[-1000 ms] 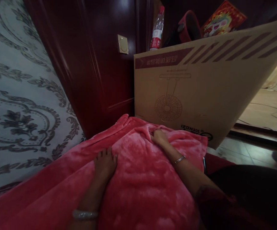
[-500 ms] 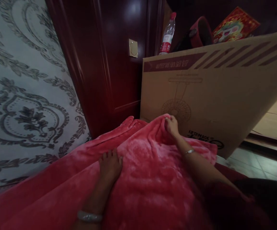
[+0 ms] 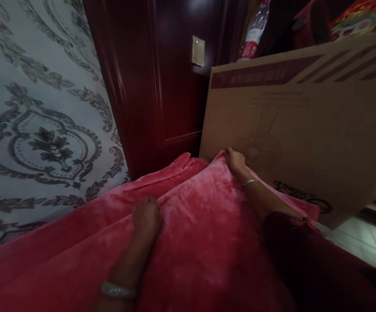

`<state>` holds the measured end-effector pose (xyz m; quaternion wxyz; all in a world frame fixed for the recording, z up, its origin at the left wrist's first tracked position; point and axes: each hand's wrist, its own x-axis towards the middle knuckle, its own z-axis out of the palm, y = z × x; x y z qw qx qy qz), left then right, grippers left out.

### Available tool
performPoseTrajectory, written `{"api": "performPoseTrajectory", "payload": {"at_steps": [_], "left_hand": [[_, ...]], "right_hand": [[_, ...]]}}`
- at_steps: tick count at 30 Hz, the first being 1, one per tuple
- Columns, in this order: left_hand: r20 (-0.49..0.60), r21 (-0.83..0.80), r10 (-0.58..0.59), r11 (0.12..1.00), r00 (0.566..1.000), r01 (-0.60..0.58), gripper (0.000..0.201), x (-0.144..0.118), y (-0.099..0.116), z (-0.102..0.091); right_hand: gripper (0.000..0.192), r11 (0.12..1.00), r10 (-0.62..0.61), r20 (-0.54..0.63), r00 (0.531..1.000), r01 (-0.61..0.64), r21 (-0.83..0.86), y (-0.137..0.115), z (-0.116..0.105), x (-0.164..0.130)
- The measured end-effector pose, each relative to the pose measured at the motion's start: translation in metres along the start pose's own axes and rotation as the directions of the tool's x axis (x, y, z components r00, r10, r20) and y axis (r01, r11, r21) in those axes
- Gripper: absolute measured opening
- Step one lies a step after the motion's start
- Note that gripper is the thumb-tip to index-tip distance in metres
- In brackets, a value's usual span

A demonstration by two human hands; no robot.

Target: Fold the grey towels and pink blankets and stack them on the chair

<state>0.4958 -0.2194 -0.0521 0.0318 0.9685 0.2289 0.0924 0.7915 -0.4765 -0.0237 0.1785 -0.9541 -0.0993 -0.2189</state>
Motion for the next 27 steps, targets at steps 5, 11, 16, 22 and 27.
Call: {"api": "performPoseTrajectory", "payload": {"at_steps": [5, 11, 16, 22, 27], "left_hand": [[-0.051, 0.022, -0.068, 0.997, 0.996, 0.069, 0.036, 0.003, 0.000, -0.003], [0.027, 0.040, -0.046, 0.998, 0.999, 0.045, 0.038, 0.004, -0.004, 0.001], [0.104, -0.062, -0.105, 0.992, 0.989, 0.112, 0.049, 0.011, -0.012, 0.001], [0.142, -0.173, -0.152, 0.969, 0.978, 0.176, 0.039, 0.015, -0.018, 0.004], [0.015, -0.166, -0.159, 0.973, 0.987, 0.160, 0.031, 0.012, -0.015, 0.003]], "right_hand": [[0.036, 0.999, -0.022, 0.095, 0.995, 0.024, -0.021, -0.003, 0.029, -0.012], [0.041, 0.996, 0.057, 0.152, 0.987, -0.068, 0.066, -0.001, 0.044, -0.020], [0.036, 0.968, 0.037, 0.280, 0.959, -0.104, 0.230, 0.002, 0.039, -0.010], [0.020, 0.933, 0.014, 0.292, 0.956, -0.118, 0.341, 0.003, 0.040, -0.008], [0.040, 0.939, 0.039, 0.071, 0.997, -0.060, 0.340, 0.001, 0.041, -0.001]]}}
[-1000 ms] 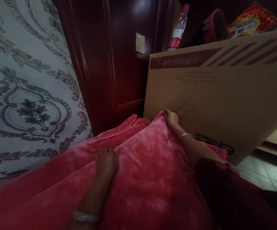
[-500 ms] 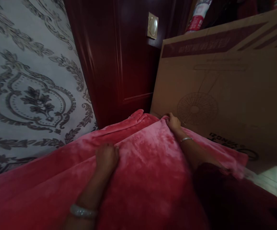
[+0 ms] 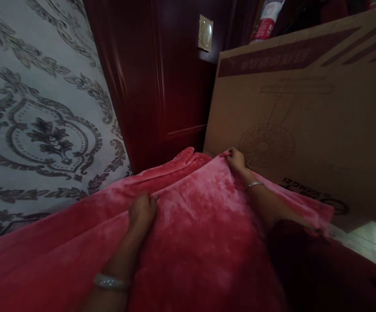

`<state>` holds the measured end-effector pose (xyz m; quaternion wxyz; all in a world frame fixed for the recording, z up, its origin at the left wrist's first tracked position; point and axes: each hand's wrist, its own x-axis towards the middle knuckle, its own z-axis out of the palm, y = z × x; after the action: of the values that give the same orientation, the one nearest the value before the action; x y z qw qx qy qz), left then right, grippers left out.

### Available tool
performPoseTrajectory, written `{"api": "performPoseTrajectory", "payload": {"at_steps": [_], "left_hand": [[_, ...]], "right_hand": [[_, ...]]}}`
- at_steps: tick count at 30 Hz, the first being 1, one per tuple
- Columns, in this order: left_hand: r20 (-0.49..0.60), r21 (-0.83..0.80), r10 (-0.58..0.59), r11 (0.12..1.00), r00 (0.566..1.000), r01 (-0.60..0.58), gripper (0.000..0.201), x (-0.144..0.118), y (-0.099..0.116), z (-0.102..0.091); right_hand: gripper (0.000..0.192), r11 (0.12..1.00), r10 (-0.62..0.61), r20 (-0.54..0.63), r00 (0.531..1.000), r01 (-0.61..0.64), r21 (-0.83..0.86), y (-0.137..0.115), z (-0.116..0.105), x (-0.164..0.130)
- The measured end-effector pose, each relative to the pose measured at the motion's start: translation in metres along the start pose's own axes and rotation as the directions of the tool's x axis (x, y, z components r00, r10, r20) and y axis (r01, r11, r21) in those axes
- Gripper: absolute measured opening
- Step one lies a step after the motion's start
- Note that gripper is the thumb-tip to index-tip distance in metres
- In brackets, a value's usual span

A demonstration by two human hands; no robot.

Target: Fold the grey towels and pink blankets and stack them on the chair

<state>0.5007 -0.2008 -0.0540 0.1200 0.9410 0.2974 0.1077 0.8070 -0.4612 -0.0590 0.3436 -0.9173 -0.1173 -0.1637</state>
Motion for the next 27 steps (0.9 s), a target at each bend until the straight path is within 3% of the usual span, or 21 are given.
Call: {"api": "performPoseTrajectory", "payload": {"at_steps": [3, 8, 11, 15, 20, 27], "left_hand": [[-0.168, 0.017, 0.010, 1.000, 0.986, -0.008, 0.032, -0.002, 0.002, -0.002], [0.069, 0.179, 0.030, 0.983, 0.997, -0.042, 0.037, 0.000, -0.002, 0.002], [0.085, 0.208, 0.035, 0.977, 0.996, -0.053, 0.041, 0.004, -0.003, 0.003], [0.118, 0.204, 0.039, 0.977, 0.992, -0.063, 0.046, 0.007, 0.001, -0.001], [0.154, 0.200, 0.041, 0.977, 0.987, -0.072, 0.054, 0.008, 0.003, -0.006], [0.166, 0.158, 0.029, 0.986, 0.986, -0.055, 0.056, 0.011, 0.004, -0.008]], "right_hand": [[0.040, 0.990, -0.084, -0.019, 0.996, 0.081, -0.119, 0.001, 0.003, -0.002], [0.031, 0.970, -0.133, 0.101, 0.986, 0.151, -0.188, 0.005, 0.012, -0.015], [0.037, 0.958, -0.107, 0.108, 0.988, 0.132, -0.254, 0.005, 0.007, -0.020], [0.040, 0.934, -0.024, 0.129, 0.991, 0.068, -0.351, 0.011, -0.016, -0.030], [0.043, 0.897, 0.097, 0.125, 0.987, -0.033, -0.442, 0.029, -0.055, -0.065], [0.042, 0.817, 0.286, -0.001, 0.958, -0.245, -0.522, 0.048, -0.103, -0.115]]}}
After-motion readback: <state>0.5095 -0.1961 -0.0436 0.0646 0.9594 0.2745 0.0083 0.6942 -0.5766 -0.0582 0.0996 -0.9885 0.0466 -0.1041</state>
